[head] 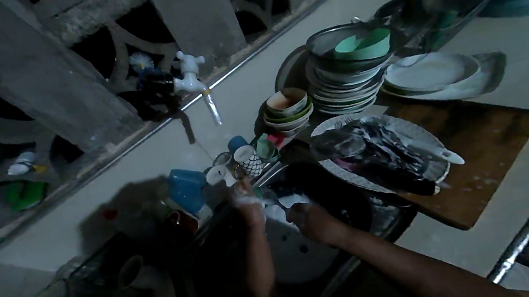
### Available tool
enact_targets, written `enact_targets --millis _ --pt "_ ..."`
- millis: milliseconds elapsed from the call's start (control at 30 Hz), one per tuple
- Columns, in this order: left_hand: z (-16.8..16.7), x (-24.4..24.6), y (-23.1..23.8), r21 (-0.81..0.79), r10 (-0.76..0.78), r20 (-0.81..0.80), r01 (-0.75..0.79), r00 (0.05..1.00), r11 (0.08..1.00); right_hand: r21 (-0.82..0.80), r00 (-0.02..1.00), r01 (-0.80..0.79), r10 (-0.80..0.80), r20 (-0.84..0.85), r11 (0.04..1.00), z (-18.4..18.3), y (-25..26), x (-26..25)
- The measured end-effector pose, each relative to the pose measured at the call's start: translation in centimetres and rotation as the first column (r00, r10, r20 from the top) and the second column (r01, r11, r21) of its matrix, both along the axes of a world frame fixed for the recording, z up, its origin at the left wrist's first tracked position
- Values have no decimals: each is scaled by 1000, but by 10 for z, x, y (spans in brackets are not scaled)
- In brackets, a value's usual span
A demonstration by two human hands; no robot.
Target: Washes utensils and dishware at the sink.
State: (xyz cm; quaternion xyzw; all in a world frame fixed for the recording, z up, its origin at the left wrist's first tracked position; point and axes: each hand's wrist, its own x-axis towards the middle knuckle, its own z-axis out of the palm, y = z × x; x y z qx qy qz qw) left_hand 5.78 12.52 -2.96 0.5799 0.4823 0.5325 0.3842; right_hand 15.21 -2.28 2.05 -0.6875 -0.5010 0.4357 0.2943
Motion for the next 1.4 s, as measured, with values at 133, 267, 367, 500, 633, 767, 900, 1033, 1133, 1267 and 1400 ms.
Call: enact_targets --millis 133,267,367,500,633,767,900,1033,1133,1267,1400 --pt "5 13 -39 -329 -27 718 373 696 868 -51 880 91 -105 -463 995 -23 5 8" --pt "-4 15 -49 -229 -64 923 675 380 701 -93 659 -15 -60 -750 996 -49 6 20" --pt "1 3 -30 -203 -171 886 694 430 691 -85 597 -146 20 -802 986 -59 -2 31" --pt "20 -4 -19 -220 -325 676 602 662 768 -35 690 -180 101 -717 983 -56 -11 44" --pt "19 16 -37 -225 -169 427 285 889 932 -29 803 -39 14 -595 999 -41 -4 37" --pt "-2 31 -46 60 8 16 -9 1000 998 -32 950 37 -45 -309 999 -18 -8 2" --pt "-6 30 -40 229 58 -177 -16 982 973 8 956 87 -81 -283 996 -26 -13 -10" --pt "-7 37 -34 174 112 -50 -101 993 979 50 949 153 -133 -284 987 -36 -13 -11" --pt "4 46 -51 -90 24 100 -15 995 996 -3 909 234 -220 -355 972 -47 -9 -7" --pt "1 62 -74 -323 -191 302 289 934 901 13 862 302 -268 -430 953 -66 5 14" --pt "19 72 -83 -362 -270 228 339 935 868 100 789 434 -324 -522 896 -56 4 22"
